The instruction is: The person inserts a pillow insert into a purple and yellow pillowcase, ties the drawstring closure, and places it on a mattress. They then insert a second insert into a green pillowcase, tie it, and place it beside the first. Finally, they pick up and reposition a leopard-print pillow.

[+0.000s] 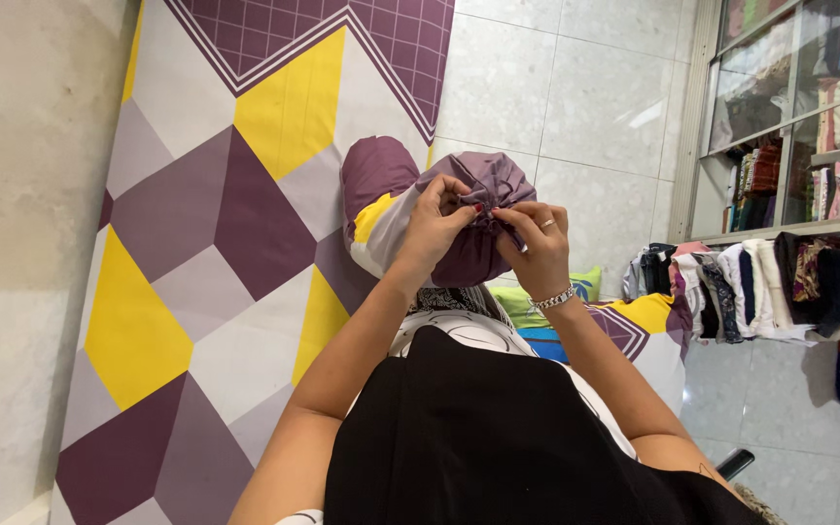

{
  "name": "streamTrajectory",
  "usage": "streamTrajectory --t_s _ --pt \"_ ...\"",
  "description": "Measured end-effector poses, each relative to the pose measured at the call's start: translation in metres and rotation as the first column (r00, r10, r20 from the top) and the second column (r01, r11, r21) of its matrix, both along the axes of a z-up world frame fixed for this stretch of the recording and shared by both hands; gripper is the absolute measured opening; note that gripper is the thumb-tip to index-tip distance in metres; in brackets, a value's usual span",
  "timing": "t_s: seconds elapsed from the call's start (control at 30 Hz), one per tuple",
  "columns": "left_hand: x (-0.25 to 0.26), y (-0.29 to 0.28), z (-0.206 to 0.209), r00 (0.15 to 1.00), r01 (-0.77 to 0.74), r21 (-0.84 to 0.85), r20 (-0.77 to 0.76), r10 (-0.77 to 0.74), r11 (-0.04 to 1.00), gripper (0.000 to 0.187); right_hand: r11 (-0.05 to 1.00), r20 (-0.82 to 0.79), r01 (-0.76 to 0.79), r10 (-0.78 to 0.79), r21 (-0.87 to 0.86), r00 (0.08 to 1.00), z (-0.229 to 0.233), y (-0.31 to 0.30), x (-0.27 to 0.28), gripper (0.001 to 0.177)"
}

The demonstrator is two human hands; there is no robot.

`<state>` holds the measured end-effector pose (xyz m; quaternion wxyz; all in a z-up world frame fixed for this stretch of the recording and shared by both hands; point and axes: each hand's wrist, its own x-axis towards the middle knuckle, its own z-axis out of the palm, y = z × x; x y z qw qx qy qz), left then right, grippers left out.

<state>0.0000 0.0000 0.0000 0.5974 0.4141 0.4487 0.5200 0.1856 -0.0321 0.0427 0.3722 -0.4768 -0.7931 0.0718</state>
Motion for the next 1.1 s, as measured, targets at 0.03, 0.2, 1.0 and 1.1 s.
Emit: streamTrajectory --t_s 0.03,0.2,1.0,1.1 --pt "0.0 -0.001 0.002 1.0 0.0 -0.003 -0.004 0.0 1.0 0.021 1.0 0.016 0.006 -0.005 -0.007 1.0 0.003 0.001 -0.001 0.041" --pt "-0.002 -0.003 0.013 0.984 -0.035 0.055 -0.175 0.044 0.998 0.023 0.998 0.294 -0.001 0.019 -0.063 0.956 0.013 0.005 0.0 0.046" --pt "-0.006 -0.014 0.014 0.988 -0.001 0.048 -0.153 0.009 0.999 0.022 0.999 0.283 0.025 -0.018 -0.023 0.959 0.009 -0.003 -0.004 0.032" --pt "-0.007 -0.015 0.014 0.998 -0.008 0.041 -0.07 0.011 0.999 0.022 1.0 0.308 0.009 -0.003 -0.018 0.951 0.005 -0.001 0.001 0.031"
